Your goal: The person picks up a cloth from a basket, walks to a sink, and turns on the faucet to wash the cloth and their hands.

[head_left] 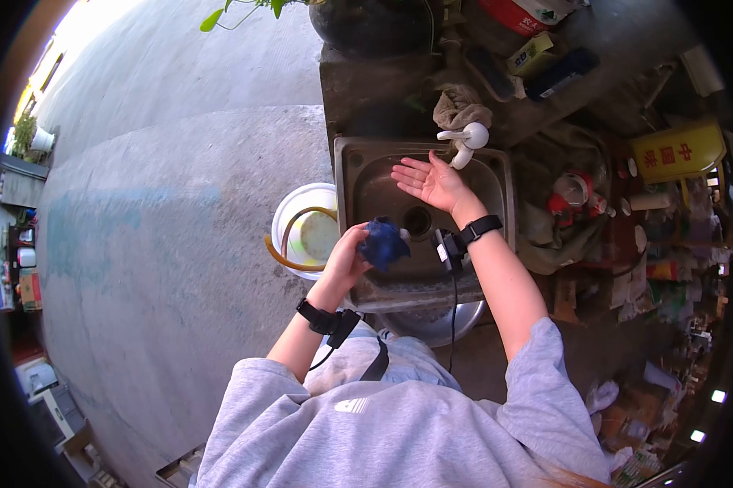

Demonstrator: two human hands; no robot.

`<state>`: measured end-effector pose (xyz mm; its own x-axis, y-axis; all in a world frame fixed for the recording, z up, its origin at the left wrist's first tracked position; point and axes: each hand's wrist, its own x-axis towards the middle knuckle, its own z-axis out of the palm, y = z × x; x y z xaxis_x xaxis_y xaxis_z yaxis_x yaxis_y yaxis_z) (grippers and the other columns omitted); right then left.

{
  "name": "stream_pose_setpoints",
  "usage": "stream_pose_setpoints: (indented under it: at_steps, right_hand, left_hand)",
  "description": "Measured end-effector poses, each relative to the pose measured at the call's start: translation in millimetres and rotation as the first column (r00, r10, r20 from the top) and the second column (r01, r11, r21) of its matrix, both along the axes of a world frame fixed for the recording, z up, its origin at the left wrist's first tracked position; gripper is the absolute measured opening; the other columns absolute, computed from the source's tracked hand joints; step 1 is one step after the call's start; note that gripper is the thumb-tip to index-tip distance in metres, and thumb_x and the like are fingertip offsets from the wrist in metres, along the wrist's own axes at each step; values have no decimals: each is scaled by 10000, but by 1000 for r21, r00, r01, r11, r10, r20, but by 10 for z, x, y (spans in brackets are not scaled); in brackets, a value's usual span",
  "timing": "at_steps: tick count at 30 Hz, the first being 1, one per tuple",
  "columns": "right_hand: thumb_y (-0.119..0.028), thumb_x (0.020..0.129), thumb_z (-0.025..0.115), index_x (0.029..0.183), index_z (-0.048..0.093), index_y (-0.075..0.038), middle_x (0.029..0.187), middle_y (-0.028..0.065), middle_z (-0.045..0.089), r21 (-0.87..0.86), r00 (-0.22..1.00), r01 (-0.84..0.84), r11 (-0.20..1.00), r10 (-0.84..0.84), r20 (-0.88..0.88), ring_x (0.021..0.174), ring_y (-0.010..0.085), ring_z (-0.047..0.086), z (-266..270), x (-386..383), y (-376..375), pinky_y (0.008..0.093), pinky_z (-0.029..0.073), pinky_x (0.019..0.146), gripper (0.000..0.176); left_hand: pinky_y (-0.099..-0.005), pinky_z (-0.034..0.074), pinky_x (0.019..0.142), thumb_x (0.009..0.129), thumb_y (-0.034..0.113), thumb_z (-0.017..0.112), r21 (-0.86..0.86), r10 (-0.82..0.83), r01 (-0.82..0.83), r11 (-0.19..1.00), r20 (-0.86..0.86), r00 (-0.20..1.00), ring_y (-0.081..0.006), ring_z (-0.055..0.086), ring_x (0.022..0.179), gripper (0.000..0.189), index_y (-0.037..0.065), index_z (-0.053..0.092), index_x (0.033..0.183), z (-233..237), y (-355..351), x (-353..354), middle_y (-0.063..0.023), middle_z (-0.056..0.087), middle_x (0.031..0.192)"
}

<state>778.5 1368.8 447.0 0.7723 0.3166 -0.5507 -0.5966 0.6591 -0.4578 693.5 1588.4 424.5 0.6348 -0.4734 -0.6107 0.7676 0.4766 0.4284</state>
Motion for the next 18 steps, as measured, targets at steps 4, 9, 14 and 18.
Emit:
stream_pose_setpoints:
  at_steps: [4, 9, 14, 18]
  right_hand:
    - [-253, 868, 468, 999, 501, -9, 874, 151, 588, -306, 996, 67, 950, -45, 77, 850, 246, 576, -202, 45, 16, 286, 477, 701, 278]
    - [-320, 876, 438, 776, 559, -48, 611, 107, 557, -880, 983, -44, 473, 176, 45, 574, 204, 550, -137, 189, 27, 275, 408, 511, 314]
    - [-334, 867, 434, 646, 491, -1, 591, 166, 502, -873, 663, 488, -12, 655, 361, 617, 315, 529, 5, 76, 167, 374, 404, 558, 403]
    - [-331, 886, 415, 962, 516, -55, 822, 114, 556, -896, 666, 340, 285, 600, 443, 627, 236, 549, 38, -82, 131, 326, 443, 585, 304]
  left_hand:
    - [-321, 485, 744, 808, 157, 429, 12, 18, -18, 1000, -15, 1000, -163, 560, 899, 320, 68, 447, 1114, -52, 68, -7, -76, 544, 1001]
    - [-316, 484, 747, 816, 147, 418, 11, 37, -37, 999, -17, 999, -162, 560, 900, 302, 70, 447, 1107, 27, 106, -9, -79, 544, 1004]
    - [-315, 489, 736, 823, 141, 411, -34, 40, -40, 999, -5, 999, -157, 565, 891, 302, 66, 445, 1114, 108, 60, 51, -72, 548, 999]
    - [-304, 495, 713, 830, 151, 435, -15, -9, 10, 1000, 34, 999, -149, 568, 879, 298, 62, 453, 1115, 58, -37, 178, -63, 550, 994]
